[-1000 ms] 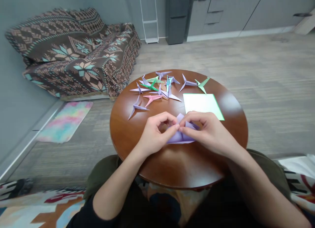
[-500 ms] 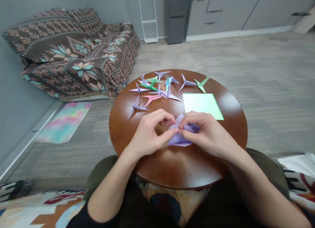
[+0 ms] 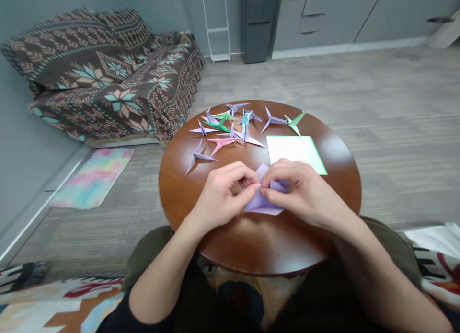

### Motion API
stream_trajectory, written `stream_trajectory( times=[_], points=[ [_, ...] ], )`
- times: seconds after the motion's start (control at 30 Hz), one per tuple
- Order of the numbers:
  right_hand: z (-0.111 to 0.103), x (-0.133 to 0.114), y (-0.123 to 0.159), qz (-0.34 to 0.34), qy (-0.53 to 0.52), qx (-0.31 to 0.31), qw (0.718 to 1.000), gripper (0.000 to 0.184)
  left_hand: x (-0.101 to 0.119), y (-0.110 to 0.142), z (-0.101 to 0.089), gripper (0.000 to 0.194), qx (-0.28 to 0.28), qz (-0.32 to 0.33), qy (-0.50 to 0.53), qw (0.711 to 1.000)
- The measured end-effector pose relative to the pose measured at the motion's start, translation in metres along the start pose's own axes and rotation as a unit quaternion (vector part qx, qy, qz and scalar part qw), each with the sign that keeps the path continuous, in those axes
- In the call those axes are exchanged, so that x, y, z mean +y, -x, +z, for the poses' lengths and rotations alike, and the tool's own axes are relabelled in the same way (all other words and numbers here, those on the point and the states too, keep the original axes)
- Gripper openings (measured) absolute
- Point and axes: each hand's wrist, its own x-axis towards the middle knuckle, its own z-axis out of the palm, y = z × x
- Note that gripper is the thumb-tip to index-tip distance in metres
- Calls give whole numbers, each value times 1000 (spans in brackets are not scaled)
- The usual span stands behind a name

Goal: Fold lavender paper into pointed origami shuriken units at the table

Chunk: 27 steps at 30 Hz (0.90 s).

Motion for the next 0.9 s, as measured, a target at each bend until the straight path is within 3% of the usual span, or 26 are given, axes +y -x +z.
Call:
stream_trajectory(
  times=[0.2,0.33,0.43,0.57,0.77,0.9],
  points=[
    [10,5,-1,7,83,-54,995,18,2,-1,-10,10,38,7,-6,999],
    [10,8,-2,-7,76,-60,995,15,1,-2,-19,10,40,11,-17,999],
    [-3,4,1,-24,69,0,997,10,-5,-1,-22,8,18,3,-36,999],
    [-19,-7,11,-51,98,144,983,22,-14,1,-20,4,1,-28,-46,999],
    [3,-11,11,-80,172,70,979,19,-16,2,-9,7,-8,17,-94,995],
    [16,-5,7,-64,230,61,969,8,-17,2,-5,9,-23,35,-107,993]
  ],
)
